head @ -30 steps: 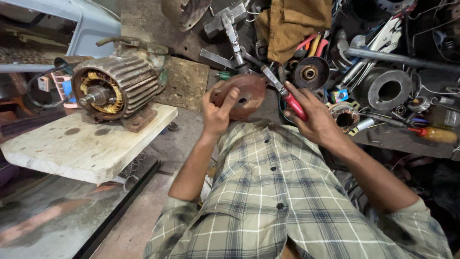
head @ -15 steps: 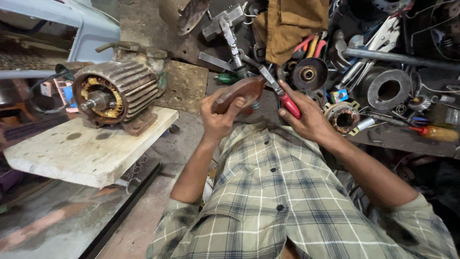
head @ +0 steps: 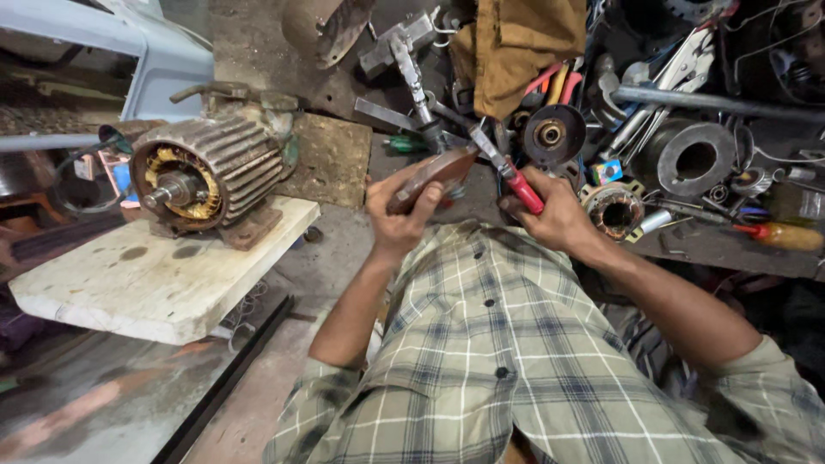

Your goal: The person files the edge of a round metal pulley with a flat file, then uses a die grinder on the pulley hub and hammers a part into place. They carry an electric motor onto a wooden board, fit a fan cover onto it, and then scrape and file the pulley disc with a file and pliers.

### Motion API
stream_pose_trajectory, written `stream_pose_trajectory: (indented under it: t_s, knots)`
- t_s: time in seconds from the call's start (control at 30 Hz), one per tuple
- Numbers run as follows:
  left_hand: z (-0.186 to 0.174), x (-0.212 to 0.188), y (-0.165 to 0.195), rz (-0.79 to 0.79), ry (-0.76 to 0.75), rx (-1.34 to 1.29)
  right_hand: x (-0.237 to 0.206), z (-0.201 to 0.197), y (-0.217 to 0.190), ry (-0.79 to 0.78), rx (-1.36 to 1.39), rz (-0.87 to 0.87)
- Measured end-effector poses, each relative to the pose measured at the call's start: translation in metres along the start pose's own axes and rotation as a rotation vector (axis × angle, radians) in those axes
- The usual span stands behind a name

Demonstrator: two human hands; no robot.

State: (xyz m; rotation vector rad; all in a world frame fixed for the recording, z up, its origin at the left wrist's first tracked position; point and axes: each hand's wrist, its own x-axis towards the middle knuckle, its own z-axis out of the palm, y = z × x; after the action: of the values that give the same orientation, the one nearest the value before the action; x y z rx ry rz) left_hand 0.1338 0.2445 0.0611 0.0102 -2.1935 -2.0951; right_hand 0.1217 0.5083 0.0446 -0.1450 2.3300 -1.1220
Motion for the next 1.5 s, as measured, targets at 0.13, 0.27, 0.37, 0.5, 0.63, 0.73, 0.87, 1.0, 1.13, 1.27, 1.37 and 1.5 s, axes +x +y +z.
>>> stream_pose_trajectory:
  t_s: [0.13,0.27,0.37,0.5,0.63,0.73,0.87,1.0,1.13,1.27,1.37,1.5]
  knots:
    - [-0.008,-0.004,-0.008,0.019,-0.054,-0.072,-0.002,0.000,0.000,0.025,0.029,-0.072]
    - [-0.009,-0.014,-0.026,-0.017,-0.038,-0.123,-0.003,-0.001,-0.002,0.050,0.018,-0.098]
    - [-0.003,-0.020,-0.040,-0.022,0.107,-0.179,-0.003,-0.003,-0.004,0.045,0.006,-0.094]
    - [-0.002,-0.022,-0.045,-0.279,0.043,-0.470,-0.002,-0.004,-0.005,0.041,-0.039,-0.076]
    - [0.000,-0.019,-0.039,-0.374,0.107,-0.688,-0.001,-0.003,-0.002,0.044,-0.053,-0.117]
    - [0.006,-0.016,-0.036,-0.484,0.165,-0.789,0.001,-0.001,0.003,0.058,-0.077,-0.172]
    - [0.011,-0.017,-0.037,-0.532,0.225,-0.767,0.003,0.002,0.010,0.048,-0.093,-0.131]
    - [0.008,-0.024,-0.041,-0.401,0.075,-0.408,0.002,0.002,0.012,0.024,-0.040,-0.091]
    - [0.005,-0.029,-0.041,-0.384,0.056,-0.401,0.001,0.001,0.011,0.012,-0.058,-0.107]
    - [0.004,-0.026,-0.035,-0.385,0.078,-0.390,0.003,-0.001,0.009,-0.014,-0.060,-0.056]
    - [0.002,-0.022,-0.028,-0.280,0.031,-0.277,0.006,-0.001,0.009,-0.009,-0.037,-0.068]
    - [0.001,-0.021,-0.029,-0.164,-0.016,-0.122,0.005,0.003,0.010,-0.028,-0.062,0.012]
